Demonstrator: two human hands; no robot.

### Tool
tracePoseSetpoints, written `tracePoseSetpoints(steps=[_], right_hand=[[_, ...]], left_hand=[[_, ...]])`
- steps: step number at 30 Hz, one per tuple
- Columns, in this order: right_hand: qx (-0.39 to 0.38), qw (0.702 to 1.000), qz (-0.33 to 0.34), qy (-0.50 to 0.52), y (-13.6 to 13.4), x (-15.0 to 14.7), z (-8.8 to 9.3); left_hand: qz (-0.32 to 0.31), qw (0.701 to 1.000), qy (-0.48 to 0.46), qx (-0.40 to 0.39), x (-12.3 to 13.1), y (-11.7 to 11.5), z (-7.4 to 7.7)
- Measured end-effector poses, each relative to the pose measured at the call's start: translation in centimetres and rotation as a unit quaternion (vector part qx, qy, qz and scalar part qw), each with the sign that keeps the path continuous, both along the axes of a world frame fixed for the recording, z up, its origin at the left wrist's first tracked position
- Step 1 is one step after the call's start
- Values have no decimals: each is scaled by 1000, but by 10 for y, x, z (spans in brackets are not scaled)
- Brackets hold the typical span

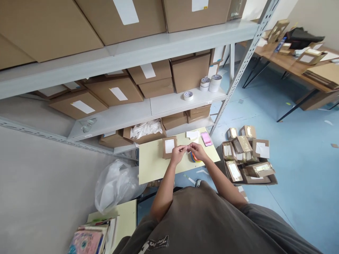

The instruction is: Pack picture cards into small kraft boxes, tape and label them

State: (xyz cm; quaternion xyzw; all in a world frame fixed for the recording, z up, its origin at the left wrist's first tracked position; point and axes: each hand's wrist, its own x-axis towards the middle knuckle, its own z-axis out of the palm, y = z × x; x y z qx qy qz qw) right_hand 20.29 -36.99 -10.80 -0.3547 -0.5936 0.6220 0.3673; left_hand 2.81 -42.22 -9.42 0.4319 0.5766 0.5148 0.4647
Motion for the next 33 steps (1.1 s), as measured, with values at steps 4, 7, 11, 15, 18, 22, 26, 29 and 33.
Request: tracePoseSetpoints(steps=[4, 7, 11, 15, 18, 22, 26, 29, 33], right_hand=[[-4, 1000, -19, 5, -1, -5, 2], [-16, 998, -56, 7, -3, -23, 3], [-28, 998, -58, 27, -6, -60, 12], [-25, 998, -44, 26, -9, -99, 24], [-17, 999, -26, 10, -10, -123, 30], [-16, 1000, -10, 5, -11, -147, 32], [-18, 1000, -11, 7, -11, -163, 31], [-10, 1000, -5, 5, -11, -168, 32], [1, 1000, 3, -2, -13, -170, 33]], left_hand=[[-27, 999, -15, -10, -6, 9, 1], [-41, 999, -14, 15, -20, 12, 6], [-23, 998, -11, 57, -54, 8, 9], [-13, 995, 23, 100, -93, 1, 7], [-8, 992, 41, 120, -118, -4, 5], [10, 992, 30, 121, -141, -9, 5], [21, 993, 5, 120, -153, -12, 5], [19, 992, 19, 122, -158, -14, 6], [27, 991, 35, 130, -160, -18, 9]])
